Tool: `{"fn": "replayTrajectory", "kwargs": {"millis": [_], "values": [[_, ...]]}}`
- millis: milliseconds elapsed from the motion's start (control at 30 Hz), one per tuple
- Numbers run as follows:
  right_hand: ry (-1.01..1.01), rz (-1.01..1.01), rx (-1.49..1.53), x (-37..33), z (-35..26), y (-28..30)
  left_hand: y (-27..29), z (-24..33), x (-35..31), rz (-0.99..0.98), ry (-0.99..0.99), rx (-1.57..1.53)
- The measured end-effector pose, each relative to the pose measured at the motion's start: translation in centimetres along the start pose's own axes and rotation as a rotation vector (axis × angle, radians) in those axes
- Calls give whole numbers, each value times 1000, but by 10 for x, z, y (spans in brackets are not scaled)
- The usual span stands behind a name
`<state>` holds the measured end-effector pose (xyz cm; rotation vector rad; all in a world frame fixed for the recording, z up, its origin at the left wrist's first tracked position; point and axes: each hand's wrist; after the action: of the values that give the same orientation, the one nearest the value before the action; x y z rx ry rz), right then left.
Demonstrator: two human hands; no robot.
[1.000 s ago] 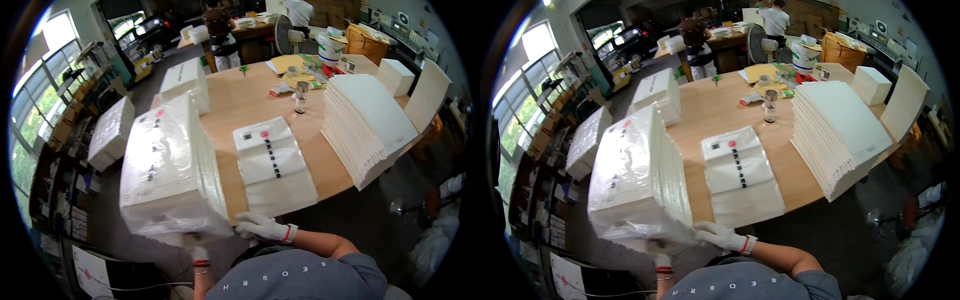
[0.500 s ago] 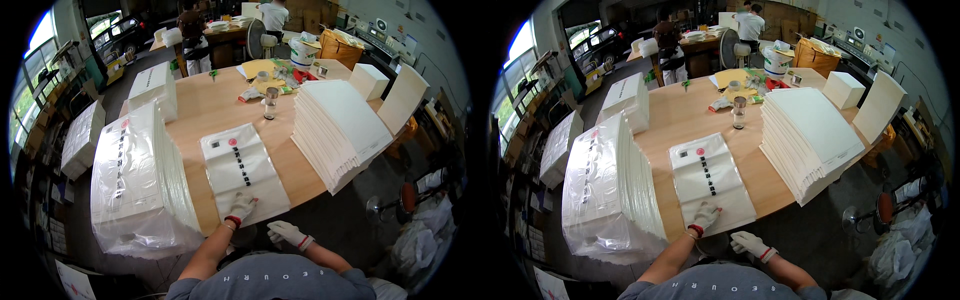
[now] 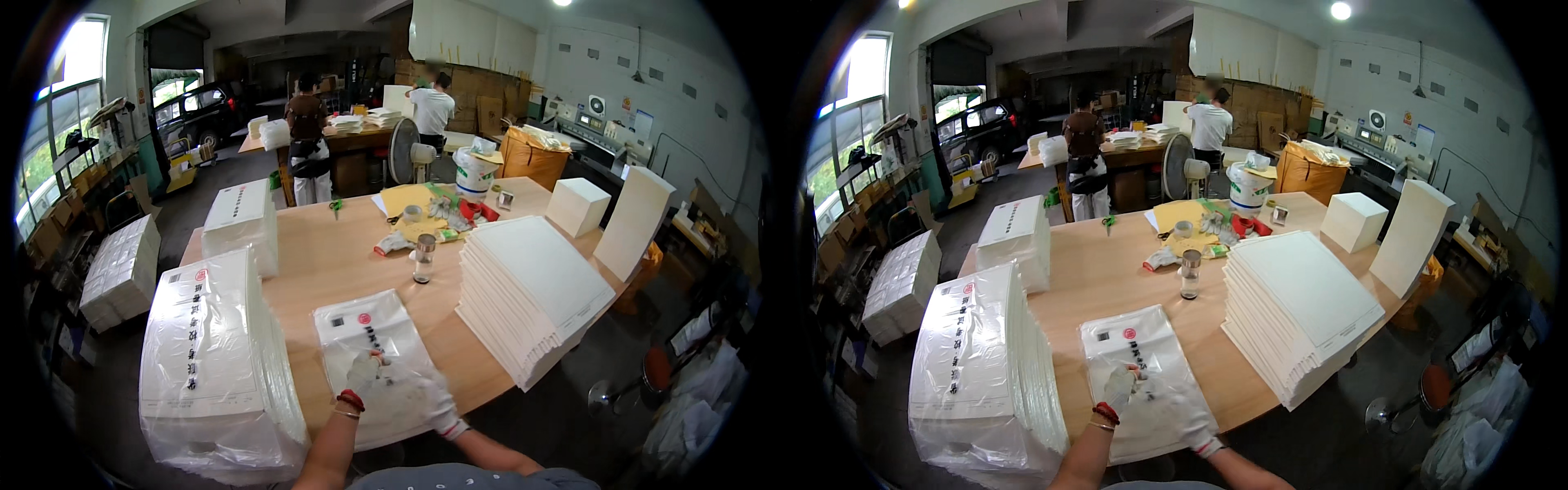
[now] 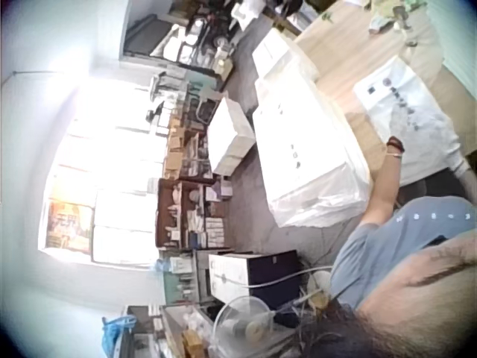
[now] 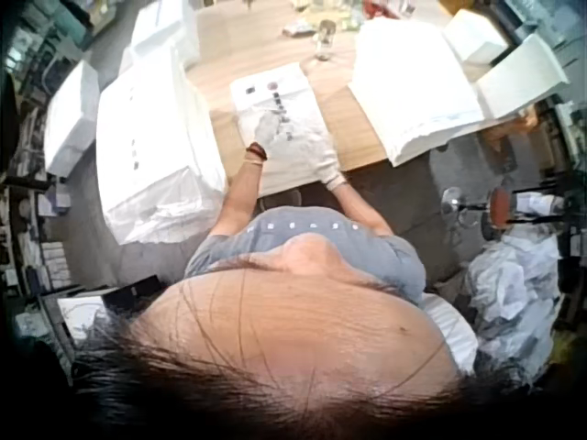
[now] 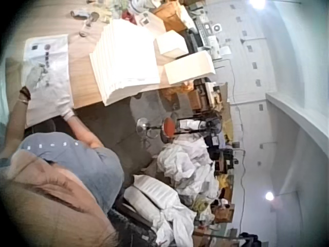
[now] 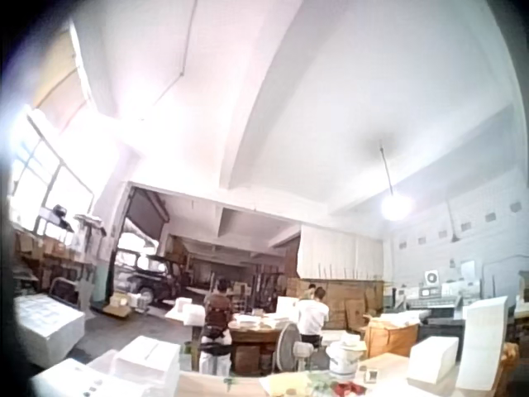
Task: The person repeatedly picks up white foam sheets from a stack on a table, places them into clear plastic bags, and sets the filled bags aside. The workspace is a warehouse or workshop with other workers visible in the background.
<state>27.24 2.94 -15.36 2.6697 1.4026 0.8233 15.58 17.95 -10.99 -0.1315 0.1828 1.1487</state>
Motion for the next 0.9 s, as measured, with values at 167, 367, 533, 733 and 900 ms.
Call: {"fn": "replayTrajectory", "kwargs": {"millis": [167, 367, 533, 733, 900], "values": [[294, -256, -651, -2, 122, -71, -32, 72, -37, -237, -224, 118], [-160, -550, -169, 13, -77, 48, -21, 67, -53, -145, -294, 504], [568, 8, -993, 48, -154, 236, -12, 37, -66, 97, -724, 613], [96, 83, -760, 76, -154, 310, -24, 84, -117, 282, -1114, 698], [357, 82, -995, 81, -168, 314, -73, 70, -135, -579, -494, 55]]}}
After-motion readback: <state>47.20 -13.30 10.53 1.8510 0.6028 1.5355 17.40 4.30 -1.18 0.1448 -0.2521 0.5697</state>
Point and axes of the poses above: each hand's wrist, its own x-axis towards the middle knuckle, its own y-axis out of the back of the hand, z = x × y, and after that the axes turned 6 degrees about z, right-handed
